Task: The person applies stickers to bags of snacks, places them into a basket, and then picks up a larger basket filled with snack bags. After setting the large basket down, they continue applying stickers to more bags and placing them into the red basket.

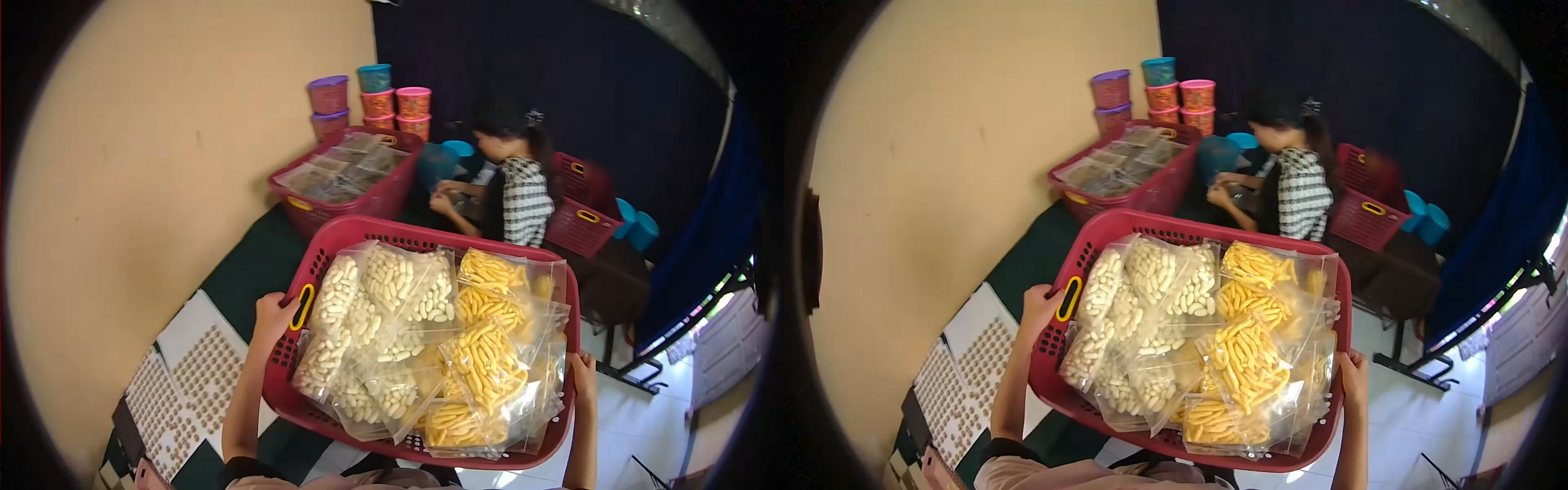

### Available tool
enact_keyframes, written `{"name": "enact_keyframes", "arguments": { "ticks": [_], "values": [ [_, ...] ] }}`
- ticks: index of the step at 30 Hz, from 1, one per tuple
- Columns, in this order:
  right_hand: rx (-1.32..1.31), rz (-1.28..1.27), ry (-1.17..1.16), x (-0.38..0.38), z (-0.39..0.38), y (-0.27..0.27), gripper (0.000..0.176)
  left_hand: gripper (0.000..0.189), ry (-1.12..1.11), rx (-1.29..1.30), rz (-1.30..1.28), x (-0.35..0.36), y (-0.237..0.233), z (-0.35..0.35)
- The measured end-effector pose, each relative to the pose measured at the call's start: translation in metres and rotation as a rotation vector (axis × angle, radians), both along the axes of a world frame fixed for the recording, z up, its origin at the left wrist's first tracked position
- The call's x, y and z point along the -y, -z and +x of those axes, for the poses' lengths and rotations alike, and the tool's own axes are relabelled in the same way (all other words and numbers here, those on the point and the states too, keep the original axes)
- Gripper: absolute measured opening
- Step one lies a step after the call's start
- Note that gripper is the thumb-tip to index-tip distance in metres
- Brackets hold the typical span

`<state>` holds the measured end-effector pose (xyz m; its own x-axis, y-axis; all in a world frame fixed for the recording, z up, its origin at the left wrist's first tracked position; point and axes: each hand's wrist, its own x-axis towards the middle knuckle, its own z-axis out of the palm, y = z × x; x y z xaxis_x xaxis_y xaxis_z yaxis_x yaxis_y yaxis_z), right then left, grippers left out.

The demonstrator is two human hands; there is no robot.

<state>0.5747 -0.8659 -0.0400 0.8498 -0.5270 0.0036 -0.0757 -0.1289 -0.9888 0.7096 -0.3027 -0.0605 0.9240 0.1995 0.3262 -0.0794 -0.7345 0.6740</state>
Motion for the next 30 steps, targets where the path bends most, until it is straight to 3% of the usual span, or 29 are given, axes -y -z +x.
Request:
{"name": "enact_keyframes", "arguments": {
  "ticks": [2, 6, 14, 16, 18, 19, 20, 21, 22, 24, 25, 27, 28, 30],
  "values": [
    [-0.094, 0.027, -0.158, 0.009, 0.017, 0.004, 0.015, 0.030, -0.013, 0.054, -0.022, 0.011, 0.008, -0.001],
    [-0.138, -0.018, -0.192, 0.031, 0.044, 0.018, 0.015, 0.031, -0.052, -0.010, 0.124, 0.016, -0.003, -0.004],
    [-0.074, -0.001, -0.187, 0.034, 0.037, 0.017, 0.017, 0.044, 0.003, -0.283, 0.027, -0.020, 0.017, 0.021],
    [-0.070, -0.026, -0.174, 0.022, 0.033, 0.002, 0.018, 0.052, 0.017, -0.417, 0.181, -0.013, -0.008, 0.017],
    [-0.093, -0.223, -0.124, 0.025, 0.032, 0.011, 0.024, 0.055, 0.078, -0.697, -0.030, -0.011, -0.064, 0.018],
    [-0.092, -0.162, -0.213, 0.028, 0.032, 0.015, 0.026, 0.058, -0.045, -0.851, 0.294, -0.005, -0.112, 0.030],
    [-0.095, -0.147, -0.149, 0.034, 0.034, 0.032, 0.025, 0.054, -0.006, -0.443, 0.578, -0.021, -0.133, 0.048],
    [-0.030, -0.077, -0.147, 0.040, 0.038, 0.050, 0.025, 0.052, -0.099, 0.015, 0.328, -0.012, -0.163, 0.042],
    [0.021, -0.007, -0.136, 0.044, 0.043, 0.062, 0.026, 0.052, 0.014, 0.127, -0.078, 0.007, -0.209, 0.038],
    [0.021, 0.061, -0.153, 0.045, 0.049, 0.064, 0.026, 0.047, 0.495, 0.446, -0.931, 0.047, -0.265, 0.012],
    [0.032, 0.114, -0.159, 0.048, 0.043, 0.067, 0.027, 0.047, 0.488, 0.433, -0.932, 0.056, -0.273, -0.003],
    [0.003, 0.162, -0.126, 0.045, 0.038, 0.069, 0.029, 0.045, 0.751, 0.469, -1.444, 0.069, -0.276, -0.026],
    [-0.007, 0.207, -0.102, 0.042, 0.041, 0.066, 0.031, 0.045, 0.729, 0.468, -1.446, 0.070, -0.264, -0.032],
    [-0.031, 0.351, -0.170, 0.029, 0.039, 0.050, 0.033, 0.040, 0.818, 0.434, -1.904, 0.070, -0.241, -0.039]
  ]
}}
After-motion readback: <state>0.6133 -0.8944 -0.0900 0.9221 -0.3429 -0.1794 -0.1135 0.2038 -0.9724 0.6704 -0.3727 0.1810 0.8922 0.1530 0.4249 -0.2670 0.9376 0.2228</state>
